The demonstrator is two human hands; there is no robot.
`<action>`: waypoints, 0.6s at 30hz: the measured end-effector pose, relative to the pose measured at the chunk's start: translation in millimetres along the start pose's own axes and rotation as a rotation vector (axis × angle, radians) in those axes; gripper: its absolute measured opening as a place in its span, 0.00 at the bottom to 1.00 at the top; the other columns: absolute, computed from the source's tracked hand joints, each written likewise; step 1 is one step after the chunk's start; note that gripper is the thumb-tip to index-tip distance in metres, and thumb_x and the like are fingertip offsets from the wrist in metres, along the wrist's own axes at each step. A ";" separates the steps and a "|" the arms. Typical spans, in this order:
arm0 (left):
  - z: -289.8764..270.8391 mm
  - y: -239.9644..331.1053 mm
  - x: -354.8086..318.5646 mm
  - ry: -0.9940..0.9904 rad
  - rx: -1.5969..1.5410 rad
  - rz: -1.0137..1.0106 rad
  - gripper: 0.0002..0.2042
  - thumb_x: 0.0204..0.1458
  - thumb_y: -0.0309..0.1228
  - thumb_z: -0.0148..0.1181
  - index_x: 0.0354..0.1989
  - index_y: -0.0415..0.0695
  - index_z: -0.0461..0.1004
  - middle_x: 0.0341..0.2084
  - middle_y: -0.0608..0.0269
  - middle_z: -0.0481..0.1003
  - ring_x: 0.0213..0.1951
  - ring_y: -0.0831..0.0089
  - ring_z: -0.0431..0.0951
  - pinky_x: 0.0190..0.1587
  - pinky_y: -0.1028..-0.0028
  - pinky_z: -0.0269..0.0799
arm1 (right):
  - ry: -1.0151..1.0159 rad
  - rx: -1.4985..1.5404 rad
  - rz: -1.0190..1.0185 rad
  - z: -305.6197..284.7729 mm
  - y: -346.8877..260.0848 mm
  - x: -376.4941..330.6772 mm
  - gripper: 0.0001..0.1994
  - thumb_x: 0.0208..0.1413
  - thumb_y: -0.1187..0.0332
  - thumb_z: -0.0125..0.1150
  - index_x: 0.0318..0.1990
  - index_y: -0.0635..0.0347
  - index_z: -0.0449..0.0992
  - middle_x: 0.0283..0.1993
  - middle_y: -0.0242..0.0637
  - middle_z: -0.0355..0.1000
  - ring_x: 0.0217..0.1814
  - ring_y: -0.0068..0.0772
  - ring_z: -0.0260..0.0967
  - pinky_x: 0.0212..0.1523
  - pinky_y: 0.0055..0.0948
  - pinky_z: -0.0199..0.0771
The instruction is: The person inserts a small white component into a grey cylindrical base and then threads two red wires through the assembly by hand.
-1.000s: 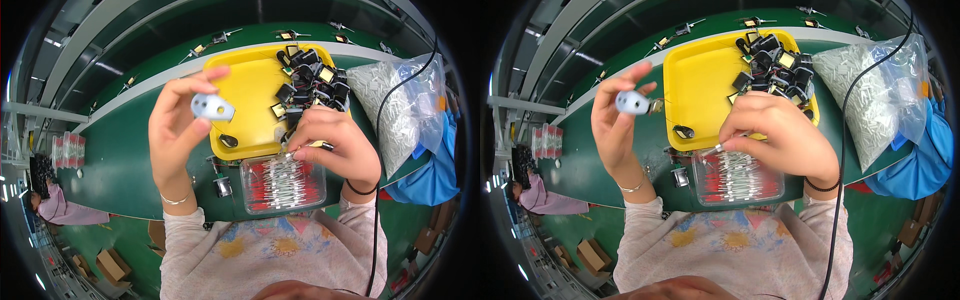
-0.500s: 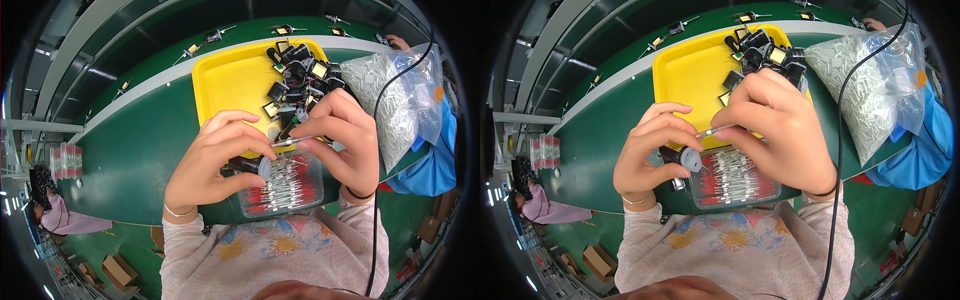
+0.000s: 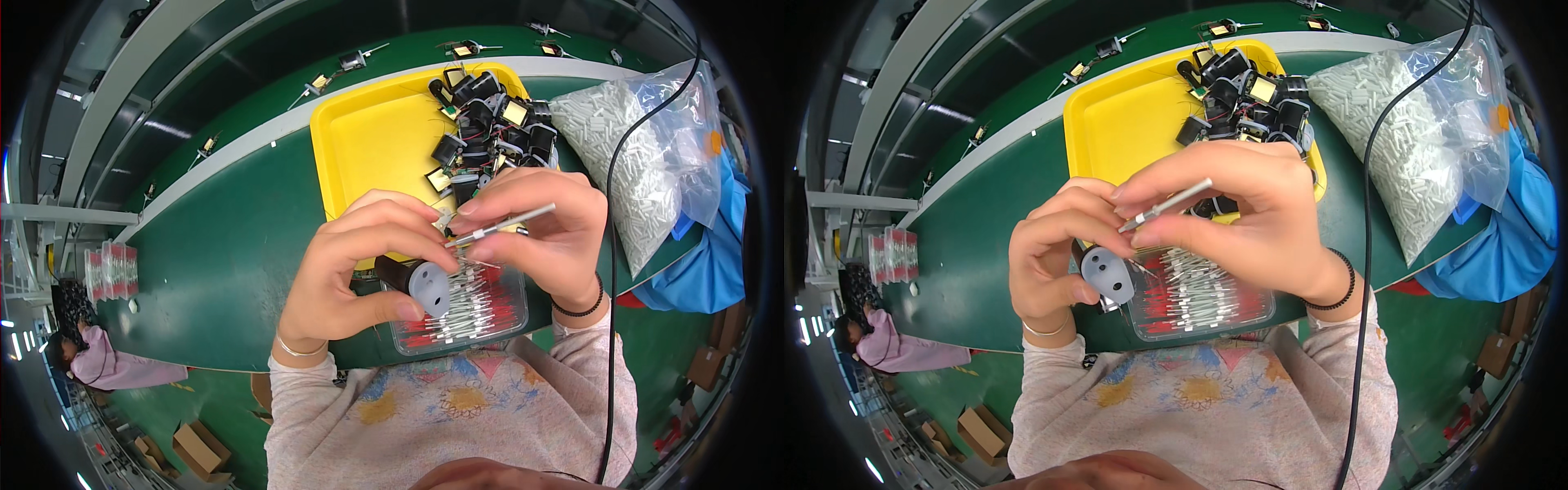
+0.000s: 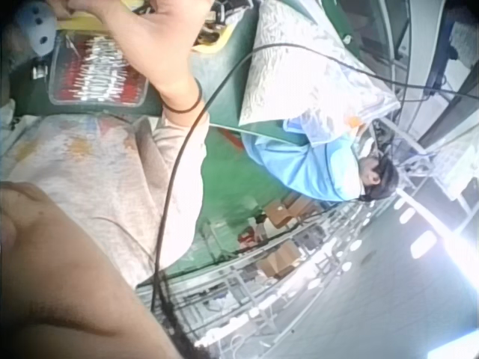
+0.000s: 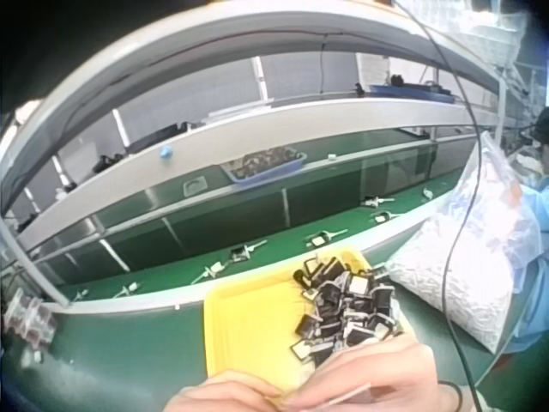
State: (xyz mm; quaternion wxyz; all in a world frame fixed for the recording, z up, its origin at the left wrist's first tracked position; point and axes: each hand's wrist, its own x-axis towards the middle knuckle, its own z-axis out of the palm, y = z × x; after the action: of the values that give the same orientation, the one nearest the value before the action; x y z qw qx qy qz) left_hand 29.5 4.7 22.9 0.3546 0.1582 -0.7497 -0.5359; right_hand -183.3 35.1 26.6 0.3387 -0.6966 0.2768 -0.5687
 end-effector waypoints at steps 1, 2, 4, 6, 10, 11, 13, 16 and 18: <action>2.4 0.1 -0.2 -0.003 0.000 0.000 0.18 0.32 0.33 0.70 0.35 0.42 0.78 0.35 0.61 0.76 0.46 0.62 0.70 0.51 0.67 0.62 | 0.005 -0.044 0.003 0.1 -0.4 -0.7 0.11 0.38 0.82 0.66 0.34 0.70 0.77 0.33 0.43 0.76 0.33 0.29 0.75 0.34 0.22 0.75; 6.1 0.0 0.0 0.052 0.007 -0.025 0.19 0.33 0.40 0.69 0.31 0.39 0.78 0.33 0.60 0.75 0.45 0.61 0.70 0.49 0.67 0.62 | 0.010 -0.088 0.006 0.0 -1.0 -1.6 0.11 0.38 0.83 0.66 0.34 0.70 0.77 0.32 0.43 0.76 0.33 0.29 0.75 0.35 0.23 0.75; 8.6 -2.8 -0.2 0.109 0.015 -0.051 0.23 0.34 0.47 0.69 0.28 0.36 0.77 0.31 0.58 0.74 0.44 0.60 0.70 0.47 0.68 0.62 | 0.089 -0.088 -0.028 -1.1 -2.9 -4.3 0.11 0.40 0.83 0.63 0.34 0.70 0.74 0.30 0.44 0.74 0.33 0.32 0.74 0.34 0.26 0.75; 8.9 -9.3 0.2 0.150 -0.016 -0.017 0.21 0.36 0.41 0.70 0.32 0.36 0.75 0.33 0.56 0.74 0.44 0.61 0.72 0.48 0.67 0.64 | 0.292 -0.037 -0.028 -0.2 -6.9 -10.9 0.08 0.46 0.81 0.57 0.35 0.69 0.69 0.31 0.46 0.71 0.34 0.36 0.72 0.32 0.29 0.75; 14.7 -23.2 0.4 0.248 -0.172 0.049 0.23 0.30 0.15 0.69 0.40 0.38 0.70 0.38 0.54 0.76 0.45 0.65 0.76 0.54 0.67 0.65 | 0.369 -0.069 -0.082 0.5 -13.2 -17.0 0.09 0.50 0.74 0.58 0.37 0.69 0.69 0.29 0.47 0.71 0.31 0.34 0.71 0.31 0.27 0.74; 14.2 -26.8 0.6 0.247 -0.171 0.047 0.23 0.30 0.15 0.69 0.40 0.38 0.70 0.38 0.54 0.76 0.45 0.65 0.76 0.54 0.67 0.65 | 0.322 -0.113 -0.098 -0.2 -14.8 -15.8 0.09 0.49 0.74 0.59 0.36 0.68 0.70 0.29 0.47 0.71 0.30 0.34 0.71 0.30 0.27 0.74; 13.5 -31.3 1.5 0.293 -0.009 0.210 0.21 0.32 0.18 0.70 0.39 0.40 0.71 0.37 0.54 0.77 0.44 0.63 0.77 0.54 0.65 0.63 | 0.233 -0.203 -0.134 -1.9 -17.5 -13.6 0.09 0.47 0.74 0.61 0.35 0.68 0.71 0.27 0.46 0.72 0.28 0.35 0.72 0.28 0.27 0.74; 16.1 -32.5 2.9 0.334 0.057 0.282 0.20 0.33 0.20 0.70 0.38 0.41 0.71 0.35 0.55 0.78 0.42 0.62 0.77 0.55 0.61 0.62 | 0.153 -0.286 -0.164 -0.7 -19.2 -9.4 0.09 0.41 0.76 0.65 0.31 0.67 0.72 0.25 0.44 0.74 0.27 0.37 0.74 0.28 0.26 0.74; 16.0 -33.7 3.0 0.334 0.090 0.294 0.20 0.34 0.21 0.71 0.37 0.41 0.71 0.35 0.54 0.78 0.42 0.61 0.77 0.54 0.60 0.62 | 0.149 -0.276 -0.162 0.6 -19.2 -9.8 0.10 0.38 0.77 0.66 0.30 0.67 0.73 0.25 0.44 0.74 0.26 0.38 0.74 0.28 0.27 0.74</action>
State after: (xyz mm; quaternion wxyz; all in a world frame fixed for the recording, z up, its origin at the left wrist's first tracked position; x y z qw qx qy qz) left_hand 11.3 1.2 -9.7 0.5407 0.1493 -0.7188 -0.4107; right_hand -184.6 54.6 35.7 0.1715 -0.7124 0.3196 -0.6008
